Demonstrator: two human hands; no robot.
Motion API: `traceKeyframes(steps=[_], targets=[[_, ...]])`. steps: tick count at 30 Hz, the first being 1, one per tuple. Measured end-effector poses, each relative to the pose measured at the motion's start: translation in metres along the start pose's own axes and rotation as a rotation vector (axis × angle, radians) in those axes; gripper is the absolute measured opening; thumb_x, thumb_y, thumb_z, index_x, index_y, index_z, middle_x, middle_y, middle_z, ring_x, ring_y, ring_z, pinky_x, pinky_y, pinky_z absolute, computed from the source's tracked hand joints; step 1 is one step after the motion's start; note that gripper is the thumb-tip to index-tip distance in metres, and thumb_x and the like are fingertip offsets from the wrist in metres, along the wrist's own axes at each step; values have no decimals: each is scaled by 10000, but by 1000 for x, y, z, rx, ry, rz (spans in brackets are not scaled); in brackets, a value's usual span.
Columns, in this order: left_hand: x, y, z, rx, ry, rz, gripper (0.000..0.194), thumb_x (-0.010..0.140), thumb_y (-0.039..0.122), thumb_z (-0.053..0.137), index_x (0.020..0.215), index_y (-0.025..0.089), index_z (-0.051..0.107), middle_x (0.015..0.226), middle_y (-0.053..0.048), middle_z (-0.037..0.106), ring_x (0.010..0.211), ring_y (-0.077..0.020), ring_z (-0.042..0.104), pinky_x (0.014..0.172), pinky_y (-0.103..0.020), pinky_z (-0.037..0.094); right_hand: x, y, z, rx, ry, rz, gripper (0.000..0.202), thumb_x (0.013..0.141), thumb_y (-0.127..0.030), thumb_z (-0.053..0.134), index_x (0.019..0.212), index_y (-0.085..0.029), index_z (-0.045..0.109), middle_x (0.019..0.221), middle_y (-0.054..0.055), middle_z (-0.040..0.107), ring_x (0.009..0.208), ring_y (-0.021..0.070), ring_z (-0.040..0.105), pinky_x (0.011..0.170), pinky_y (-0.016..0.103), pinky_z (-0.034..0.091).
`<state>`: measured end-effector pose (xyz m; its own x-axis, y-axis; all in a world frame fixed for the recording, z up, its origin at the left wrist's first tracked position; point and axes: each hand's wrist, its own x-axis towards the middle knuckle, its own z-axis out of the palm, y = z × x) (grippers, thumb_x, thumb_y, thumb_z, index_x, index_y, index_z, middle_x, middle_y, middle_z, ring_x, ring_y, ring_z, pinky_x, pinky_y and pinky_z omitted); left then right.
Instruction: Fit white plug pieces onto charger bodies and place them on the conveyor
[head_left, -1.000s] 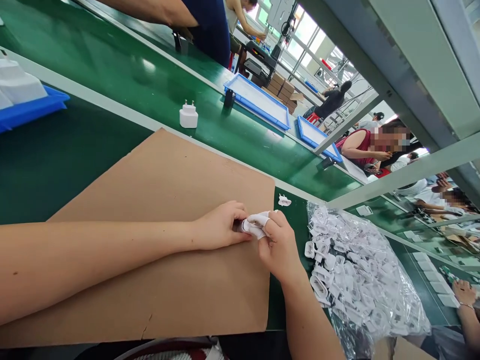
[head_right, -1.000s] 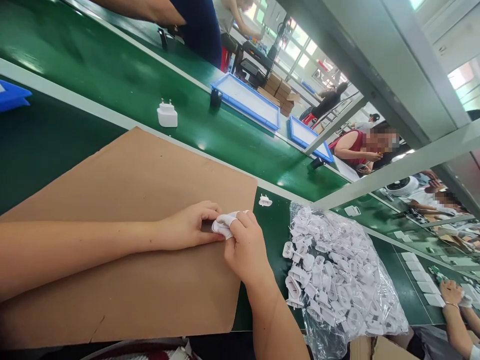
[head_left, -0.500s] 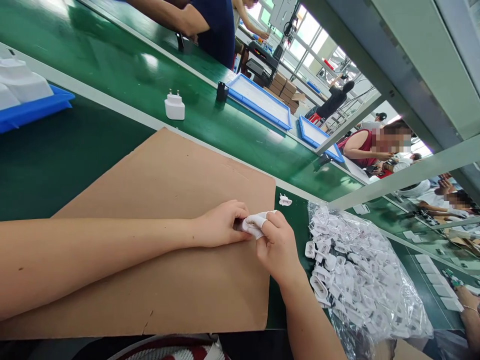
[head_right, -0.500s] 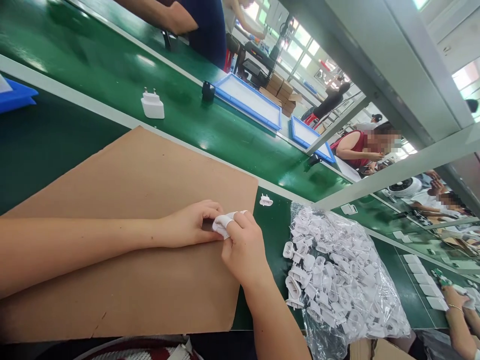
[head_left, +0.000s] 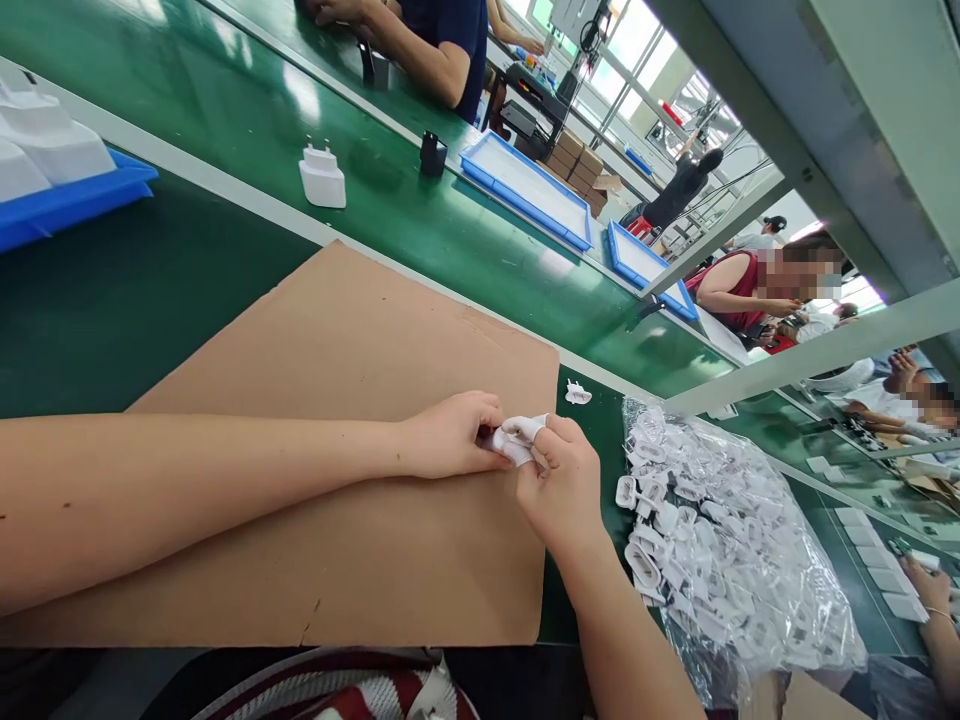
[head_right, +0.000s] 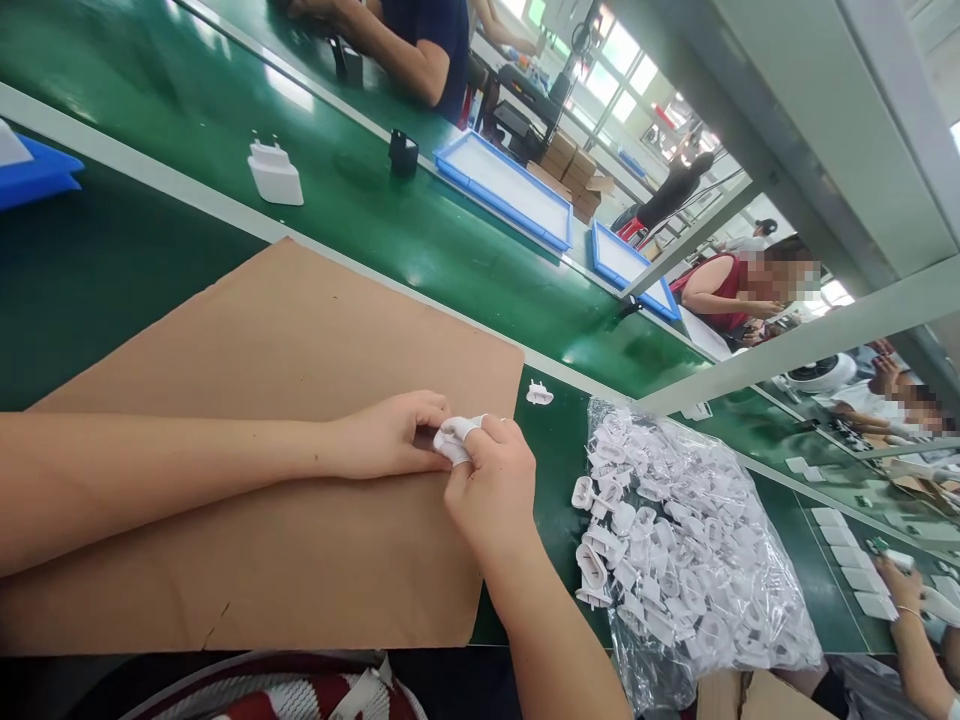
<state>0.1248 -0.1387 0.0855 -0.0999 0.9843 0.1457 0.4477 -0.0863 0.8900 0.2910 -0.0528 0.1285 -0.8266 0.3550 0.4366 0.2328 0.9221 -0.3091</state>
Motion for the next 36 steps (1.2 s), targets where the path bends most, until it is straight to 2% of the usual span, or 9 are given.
traceKeyframes(steps=[9, 13, 17, 21, 25, 28, 32, 34, 36], targets=[[0, 2, 0, 14, 5, -7, 273, 776, 430, 726, 691, 176, 669, 772, -16, 543, 769, -194, 558, 665, -297, 416, 4, 3, -2, -10, -45, 5, 208, 683, -27, 536, 648, -231, 535, 689, 15, 477, 675, 186, 449, 555, 294, 328], [-1, 5, 2, 65, 33, 2, 294, 796, 449, 709, 694, 177, 666, 754, -23, 543, 765, -203, 555, 666, -303, 417, 0, 11, 5, 179, -5, 39, 132, 832, -149, 590, 842, -229, 694, 791, 35, 562, 769, 202, 538, 651, 312, 449], [-4, 4, 4, 89, 58, 71, 306, 833, 473, 687, 725, 187, 668, 761, -33, 577, 786, -215, 562, 693, -310, 436, -8, 17, 15, 281, 67, 71, 190, 898, -228, 616, 1042, -255, 736, 888, 40, 648, 874, 213, 603, 803, 357, 514], [-5, 3, 6, 26, 65, 128, 266, 846, 460, 692, 894, 200, 708, 935, -63, 701, 948, -258, 606, 853, -357, 477, -16, 15, 21, 354, 169, 104, 367, 915, -260, 652, 1282, -264, 643, 999, 47, 704, 927, 212, 648, 916, 398, 532], [-5, 11, 0, -206, 0, -45, 364, 836, 519, 692, 955, 176, 695, 896, -44, 709, 854, -237, 637, 758, -339, 511, -18, 13, 10, 405, 188, 72, 743, 872, -289, 736, 1526, -273, 384, 1320, 121, 628, 1176, 261, 637, 1069, 472, 494], [-5, 22, -9, -382, -54, -119, 416, 828, 553, 713, 970, 163, 681, 889, -34, 707, 834, -220, 648, 751, -331, 525, -17, 15, -3, 333, 89, -53, 761, 813, -260, 790, 1492, -292, 445, 1472, 134, 500, 1349, 300, 527, 1139, 497, 451], [-7, 32, -12, -553, -198, -134, 450, 832, 551, 740, 1058, 166, 690, 1012, -74, 739, 964, -256, 682, 882, -401, 561, -17, 18, -12, 325, 15, -143, 608, 845, -100, 615, 1411, -314, 554, 1332, 92, 609, 1242, 246, 613, 1046, 431, 540], [-11, 34, -8, -530, -150, -75, 490, 837, 509, 754, 1192, 188, 651, 1122, -95, 729, 1033, -265, 682, 931, -425, 567, -17, 16, -13, 351, 93, -148, 626, 813, -53, 561, 1379, -319, 581, 1317, 82, 632, 1210, 238, 641, 1014, 419, 561], [-17, 34, -3, -410, 18, 68, 610, 831, 437, 784, 1355, 232, 545, 1255, -111, 683, 1093, -260, 669, 977, -428, 565, -18, 13, -15, 380, 182, -139, 636, 788, -39, 559, 1358, -319, 594, 1332, 81, 639, 1213, 246, 649, 1011, 423, 564]])
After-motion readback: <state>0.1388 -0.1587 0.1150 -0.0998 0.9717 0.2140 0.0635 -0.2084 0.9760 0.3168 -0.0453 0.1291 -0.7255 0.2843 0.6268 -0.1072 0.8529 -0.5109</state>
